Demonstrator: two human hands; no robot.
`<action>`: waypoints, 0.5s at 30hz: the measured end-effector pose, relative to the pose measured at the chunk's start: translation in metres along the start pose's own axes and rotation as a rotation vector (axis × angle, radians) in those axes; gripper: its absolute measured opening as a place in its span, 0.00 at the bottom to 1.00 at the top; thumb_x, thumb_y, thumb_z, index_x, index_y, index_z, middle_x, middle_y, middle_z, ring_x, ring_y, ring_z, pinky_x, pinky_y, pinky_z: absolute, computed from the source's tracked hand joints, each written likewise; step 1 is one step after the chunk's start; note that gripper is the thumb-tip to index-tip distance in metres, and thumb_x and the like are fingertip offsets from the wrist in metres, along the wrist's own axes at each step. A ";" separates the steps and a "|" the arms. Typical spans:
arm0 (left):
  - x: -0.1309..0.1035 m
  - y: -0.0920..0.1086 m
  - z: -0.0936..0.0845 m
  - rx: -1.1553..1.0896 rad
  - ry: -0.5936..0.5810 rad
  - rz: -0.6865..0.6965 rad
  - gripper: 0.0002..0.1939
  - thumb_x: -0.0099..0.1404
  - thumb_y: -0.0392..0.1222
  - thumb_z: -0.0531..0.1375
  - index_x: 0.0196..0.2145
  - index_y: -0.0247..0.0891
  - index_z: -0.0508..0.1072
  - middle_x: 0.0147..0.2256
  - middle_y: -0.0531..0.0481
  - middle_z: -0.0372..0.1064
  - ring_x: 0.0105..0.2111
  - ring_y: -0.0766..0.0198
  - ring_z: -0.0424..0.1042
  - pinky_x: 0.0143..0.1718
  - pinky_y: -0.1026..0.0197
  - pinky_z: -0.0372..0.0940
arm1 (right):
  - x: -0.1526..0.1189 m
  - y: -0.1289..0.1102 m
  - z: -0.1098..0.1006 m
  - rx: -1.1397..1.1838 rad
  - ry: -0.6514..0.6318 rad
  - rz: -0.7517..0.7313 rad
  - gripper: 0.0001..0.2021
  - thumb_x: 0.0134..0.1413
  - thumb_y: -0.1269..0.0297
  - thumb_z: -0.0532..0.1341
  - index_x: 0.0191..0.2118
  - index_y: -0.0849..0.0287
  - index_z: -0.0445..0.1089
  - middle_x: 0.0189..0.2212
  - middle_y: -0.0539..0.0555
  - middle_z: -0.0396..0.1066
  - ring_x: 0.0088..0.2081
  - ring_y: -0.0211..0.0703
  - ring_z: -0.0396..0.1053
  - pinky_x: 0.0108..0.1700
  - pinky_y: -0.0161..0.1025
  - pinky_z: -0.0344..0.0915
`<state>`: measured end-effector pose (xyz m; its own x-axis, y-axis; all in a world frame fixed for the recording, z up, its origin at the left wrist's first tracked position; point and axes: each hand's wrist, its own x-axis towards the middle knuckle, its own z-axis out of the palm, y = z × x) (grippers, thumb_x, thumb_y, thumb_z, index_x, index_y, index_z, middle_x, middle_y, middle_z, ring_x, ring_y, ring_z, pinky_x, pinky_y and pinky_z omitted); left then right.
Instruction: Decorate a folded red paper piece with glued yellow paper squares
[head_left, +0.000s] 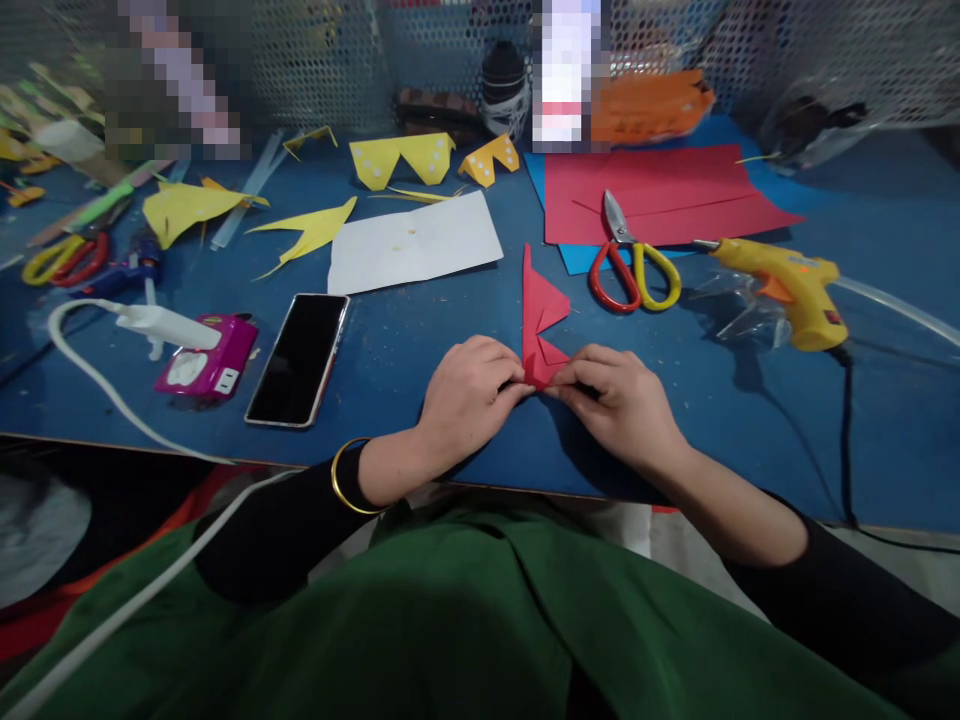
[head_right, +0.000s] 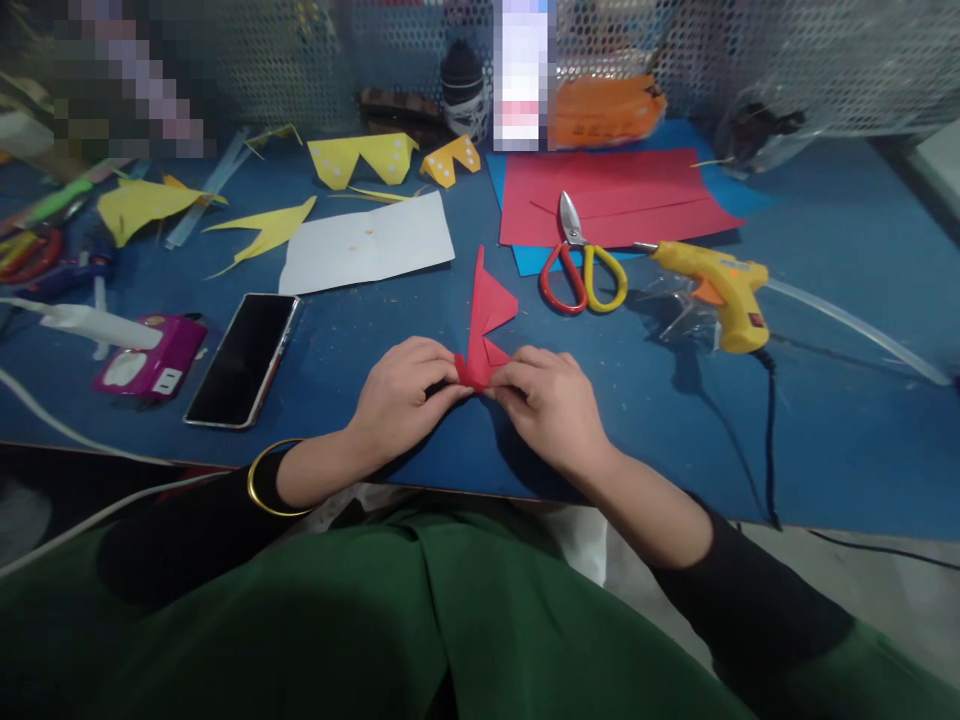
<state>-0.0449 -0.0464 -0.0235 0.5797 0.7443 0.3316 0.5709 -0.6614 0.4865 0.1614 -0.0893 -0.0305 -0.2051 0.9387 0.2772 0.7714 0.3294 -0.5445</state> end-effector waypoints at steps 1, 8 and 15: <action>0.001 0.000 0.000 -0.012 0.000 -0.018 0.08 0.67 0.40 0.66 0.29 0.39 0.75 0.38 0.48 0.77 0.43 0.55 0.73 0.43 0.53 0.65 | 0.000 -0.001 0.000 0.022 -0.002 0.017 0.08 0.63 0.64 0.62 0.34 0.53 0.77 0.33 0.52 0.76 0.36 0.44 0.73 0.39 0.43 0.59; 0.006 0.002 0.000 0.038 -0.065 -0.077 0.10 0.69 0.43 0.64 0.29 0.38 0.73 0.43 0.45 0.75 0.46 0.53 0.70 0.47 0.50 0.64 | 0.002 -0.004 0.003 -0.066 -0.005 0.060 0.08 0.62 0.64 0.61 0.31 0.56 0.74 0.32 0.54 0.75 0.35 0.46 0.71 0.38 0.43 0.57; 0.009 0.005 -0.002 0.072 -0.108 -0.100 0.10 0.68 0.43 0.65 0.30 0.37 0.73 0.43 0.45 0.75 0.45 0.53 0.69 0.47 0.50 0.62 | 0.001 -0.008 0.005 -0.129 0.019 0.077 0.08 0.60 0.63 0.63 0.29 0.56 0.70 0.30 0.52 0.72 0.34 0.46 0.70 0.37 0.43 0.55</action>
<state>-0.0383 -0.0429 -0.0165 0.5748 0.7949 0.1942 0.6668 -0.5926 0.4519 0.1518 -0.0904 -0.0303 -0.1316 0.9581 0.2544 0.8556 0.2394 -0.4589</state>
